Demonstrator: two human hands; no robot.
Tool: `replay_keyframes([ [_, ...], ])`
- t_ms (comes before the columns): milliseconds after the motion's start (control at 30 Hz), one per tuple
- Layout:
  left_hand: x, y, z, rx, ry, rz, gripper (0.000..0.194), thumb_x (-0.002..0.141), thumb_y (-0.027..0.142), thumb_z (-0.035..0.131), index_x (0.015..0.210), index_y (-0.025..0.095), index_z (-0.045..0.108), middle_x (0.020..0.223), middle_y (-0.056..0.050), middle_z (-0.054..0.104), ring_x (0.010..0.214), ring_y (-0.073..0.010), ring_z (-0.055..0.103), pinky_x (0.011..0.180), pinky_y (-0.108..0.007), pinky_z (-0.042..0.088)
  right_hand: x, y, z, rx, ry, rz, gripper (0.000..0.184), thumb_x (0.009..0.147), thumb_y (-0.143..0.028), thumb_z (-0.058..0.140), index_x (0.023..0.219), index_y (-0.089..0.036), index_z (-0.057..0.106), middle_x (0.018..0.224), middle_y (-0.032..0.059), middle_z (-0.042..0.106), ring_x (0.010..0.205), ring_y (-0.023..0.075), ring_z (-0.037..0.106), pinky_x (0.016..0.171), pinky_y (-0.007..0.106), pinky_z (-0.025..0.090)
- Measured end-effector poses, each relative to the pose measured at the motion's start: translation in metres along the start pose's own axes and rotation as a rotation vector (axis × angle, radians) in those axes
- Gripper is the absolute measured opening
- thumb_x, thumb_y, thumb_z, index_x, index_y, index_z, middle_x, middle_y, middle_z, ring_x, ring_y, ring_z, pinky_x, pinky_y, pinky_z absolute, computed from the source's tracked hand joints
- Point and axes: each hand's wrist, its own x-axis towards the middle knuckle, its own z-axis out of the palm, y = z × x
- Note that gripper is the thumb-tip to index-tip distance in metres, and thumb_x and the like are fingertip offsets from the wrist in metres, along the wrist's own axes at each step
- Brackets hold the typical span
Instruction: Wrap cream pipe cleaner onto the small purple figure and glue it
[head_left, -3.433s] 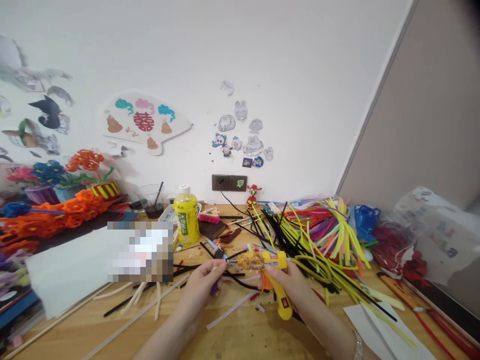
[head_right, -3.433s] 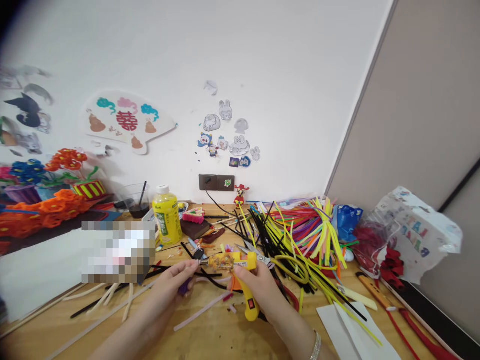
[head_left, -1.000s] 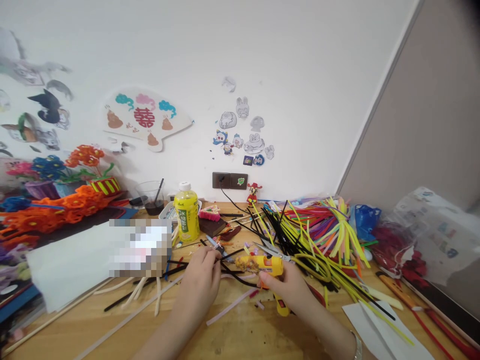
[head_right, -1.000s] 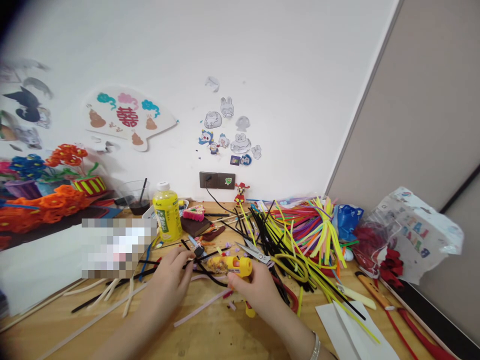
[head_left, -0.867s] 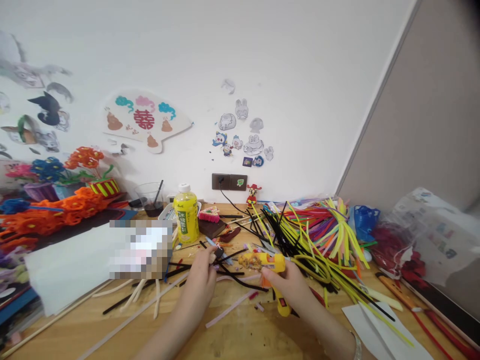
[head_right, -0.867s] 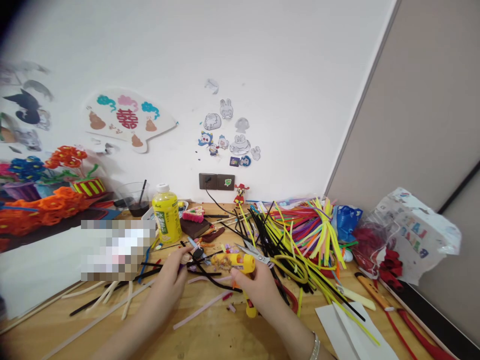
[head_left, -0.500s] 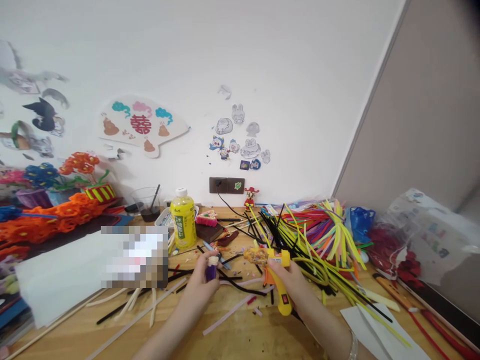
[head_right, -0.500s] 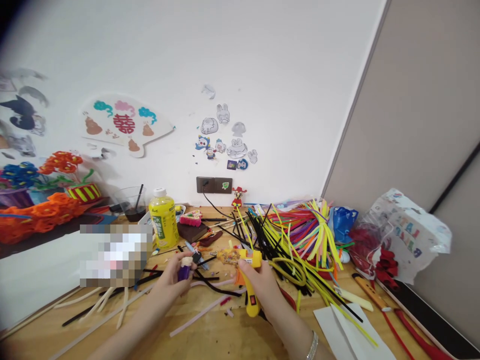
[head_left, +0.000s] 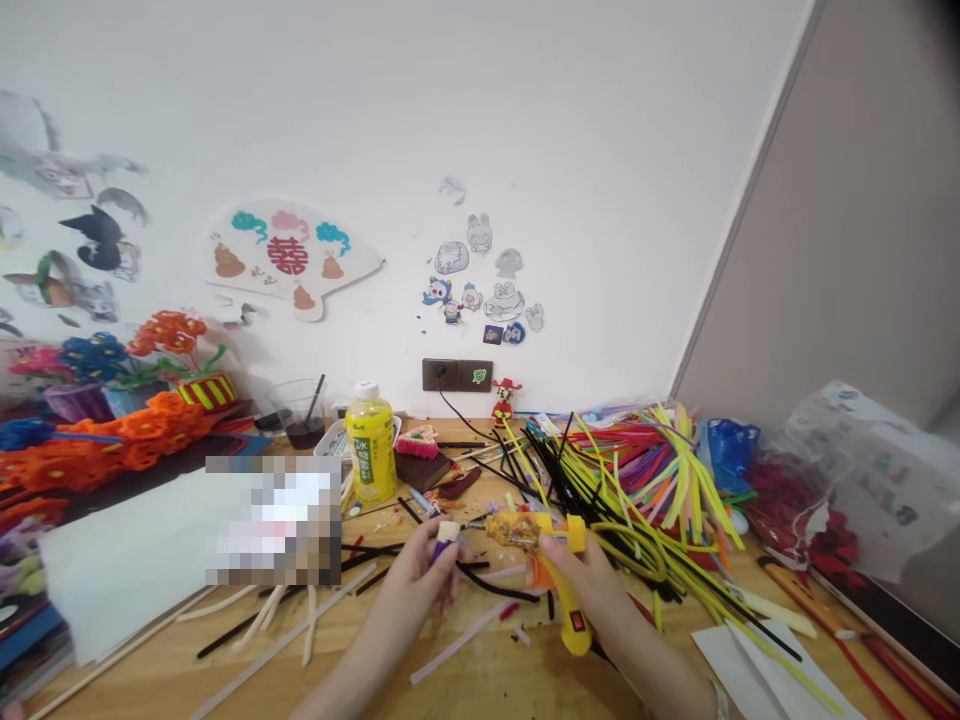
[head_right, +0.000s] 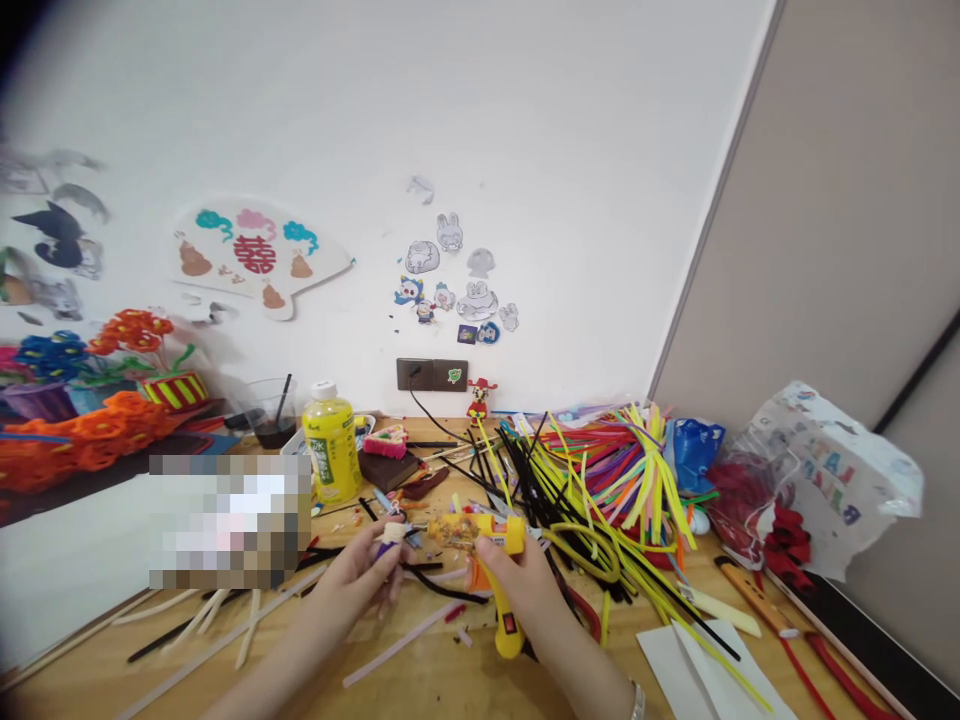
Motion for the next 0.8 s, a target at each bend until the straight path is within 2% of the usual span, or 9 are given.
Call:
replay_keyframes([
  [100,-0.003,0.004,0.001,-0.001,0.011,-0.015,0.042,0.056,0.039,0.068,0.085,0.016,0.047,0.053,0.006,0.058,0.033,-0.0061,0.039,0.032,-0.018,0.028,-0.002,-0.005,0.002,-0.014,0.01,-0.033,0.051,0.058,-0.058,0.068,0.082,-0.012,0.064,0.082,0.0088,0.068,0.082,0.0269,0.061,0.075,0.034,0.048],
  [200,-0.005,0.009,0.001,-0.035,0.025,-0.012,0.047,0.053,0.037,0.072,0.088,0.016,0.048,0.061,0.003,0.061,0.041,-0.0075,0.046,0.037,-0.019,0.035,-0.004,-0.004,0.002,-0.033,0.021,-0.064,0.047,0.058,-0.056,0.069,0.078,-0.013,0.064,0.073,0.0065,0.066,0.072,0.0238,0.061,0.07,0.033,0.049],
  [300,-0.008,0.014,0.002,-0.085,0.013,0.007,0.053,0.051,0.036,0.073,0.092,0.015,0.048,0.076,-0.003,0.066,0.052,-0.0126,0.056,0.044,-0.023,0.043,-0.005,-0.001,0.001,-0.057,-0.039,-0.093,0.042,0.063,-0.056,0.065,0.068,-0.014,0.062,0.058,0.0037,0.061,0.057,0.019,0.057,0.06,0.03,0.048],
  [500,-0.013,0.017,0.007,0.036,-0.057,0.04,0.03,0.06,0.041,0.066,0.071,0.018,0.05,0.041,0.005,0.056,0.037,-0.0119,0.05,0.041,-0.024,0.041,-0.007,0.001,0.0,-0.09,-0.149,-0.176,0.044,0.07,-0.059,0.058,0.056,-0.017,0.058,0.047,0.0019,0.055,0.045,0.0153,0.051,0.049,0.025,0.045],
  [600,-0.016,0.017,0.008,0.076,-0.044,0.043,0.029,0.063,0.044,0.063,0.065,0.02,0.047,0.039,0.007,0.054,0.034,-0.0107,0.048,0.039,-0.022,0.038,-0.01,-0.002,0.0,-0.108,-0.125,-0.212,0.042,0.069,-0.058,0.059,0.057,-0.018,0.057,0.046,0.0011,0.054,0.045,0.0155,0.051,0.048,0.025,0.045],
  [800,-0.019,0.012,0.007,0.123,-0.047,0.074,0.025,0.067,0.041,0.06,0.069,0.021,0.046,0.043,0.009,0.051,0.035,-0.0101,0.047,0.037,-0.021,0.036,-0.014,-0.005,0.001,-0.159,-0.11,-0.233,0.039,0.07,-0.054,0.06,0.056,-0.018,0.058,0.046,0.0012,0.054,0.045,0.0155,0.052,0.048,0.025,0.046],
])
